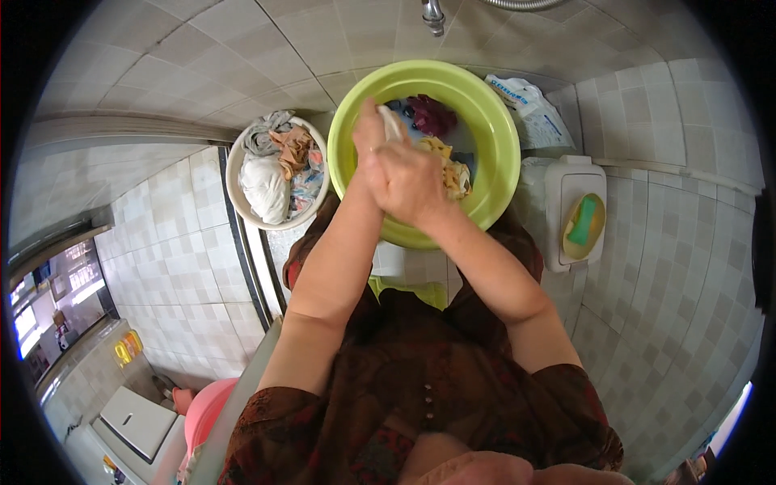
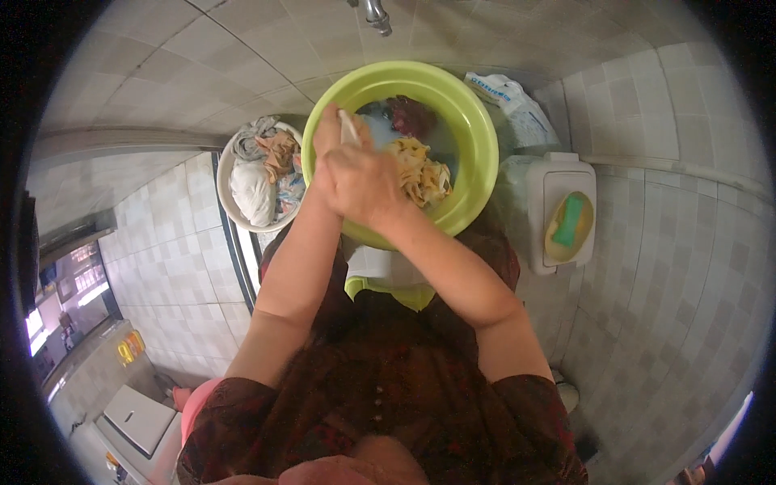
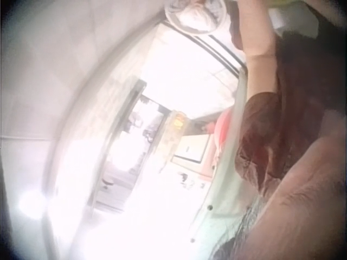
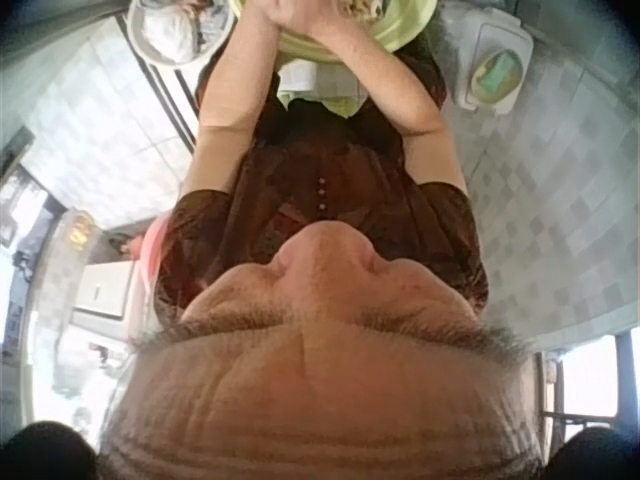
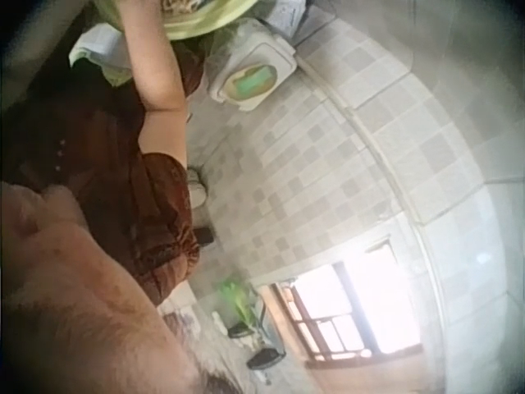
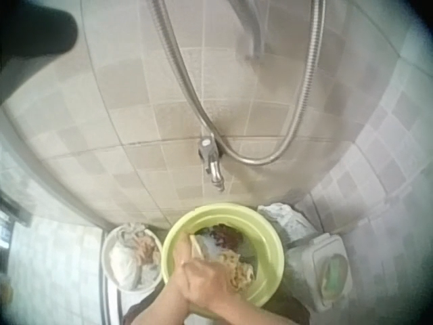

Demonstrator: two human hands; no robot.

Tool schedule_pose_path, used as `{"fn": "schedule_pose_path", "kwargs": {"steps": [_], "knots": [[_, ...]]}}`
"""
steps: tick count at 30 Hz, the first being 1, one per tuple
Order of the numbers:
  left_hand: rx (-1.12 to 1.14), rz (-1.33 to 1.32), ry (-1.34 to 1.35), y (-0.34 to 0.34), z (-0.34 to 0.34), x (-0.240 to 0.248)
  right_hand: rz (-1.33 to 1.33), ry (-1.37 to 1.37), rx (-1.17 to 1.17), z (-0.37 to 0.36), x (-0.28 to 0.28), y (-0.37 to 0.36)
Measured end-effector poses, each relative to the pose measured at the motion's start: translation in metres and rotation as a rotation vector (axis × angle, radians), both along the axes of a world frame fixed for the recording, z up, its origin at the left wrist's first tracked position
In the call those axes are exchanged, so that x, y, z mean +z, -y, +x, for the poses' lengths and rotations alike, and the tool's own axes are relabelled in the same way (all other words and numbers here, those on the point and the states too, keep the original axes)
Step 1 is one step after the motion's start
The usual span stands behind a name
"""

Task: The person washes clothes by hand in a green basin, scrubbing and wringing several garments before placing them in another white basin.

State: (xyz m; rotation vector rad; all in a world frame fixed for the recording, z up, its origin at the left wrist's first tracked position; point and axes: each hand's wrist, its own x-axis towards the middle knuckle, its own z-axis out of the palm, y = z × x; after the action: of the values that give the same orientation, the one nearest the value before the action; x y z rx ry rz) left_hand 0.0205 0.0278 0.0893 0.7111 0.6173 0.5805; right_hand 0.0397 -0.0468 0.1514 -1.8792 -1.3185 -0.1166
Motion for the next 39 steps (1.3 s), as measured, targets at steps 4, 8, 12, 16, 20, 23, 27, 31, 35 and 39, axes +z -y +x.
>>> {"fn": "schedule_pose_path", "kwargs": {"steps": [4, 8, 12, 16, 20, 23, 27, 31, 35, 39], "knots": [[-0.167, -0.225, -0.371, 0.039, 0.023, 0.062, -0.344, -0.248, -0.471, 0.085, 0.007, 0.007], [-0.109, 0.167, -0.005, -0.01, -0.007, -0.009, 0.092, -0.09, -0.013, -0.001, 0.004, -0.004], [-0.124, -0.328, -0.185, 0.024, 0.02, 0.05, -0.254, 0.016, -0.315, 0.056, -0.003, 0.001], [-0.133, 0.304, -0.543, 0.025, 0.011, 0.071, -0.141, -0.132, -0.309, 0.043, 0.0, 0.001], [0.047, -0.236, -0.114, 0.012, 0.005, 0.036, -0.05, -0.023, -0.19, 0.026, -0.019, -0.003], [-0.249, -0.565, -0.108, 0.029, 0.013, 0.062, -0.277, -0.346, -0.518, 0.087, -0.003, 0.002], [-0.195, -0.574, -0.044, -0.005, 0.007, 0.083, 0.014, -1.134, -0.334, 0.097, 0.014, 0.009], [0.012, -0.453, -0.005, -0.021, 0.005, 0.084, 0.03, -1.611, -0.15, 0.097, 0.034, 0.019], [0.071, -0.366, -0.066, -0.021, 0.007, 0.08, -0.278, -1.423, 0.138, 0.093, 0.028, 0.032], [-0.128, 0.045, -0.209, -0.027, -0.001, 0.079, 0.065, -1.423, -0.082, 0.093, 0.035, 0.028]]}}
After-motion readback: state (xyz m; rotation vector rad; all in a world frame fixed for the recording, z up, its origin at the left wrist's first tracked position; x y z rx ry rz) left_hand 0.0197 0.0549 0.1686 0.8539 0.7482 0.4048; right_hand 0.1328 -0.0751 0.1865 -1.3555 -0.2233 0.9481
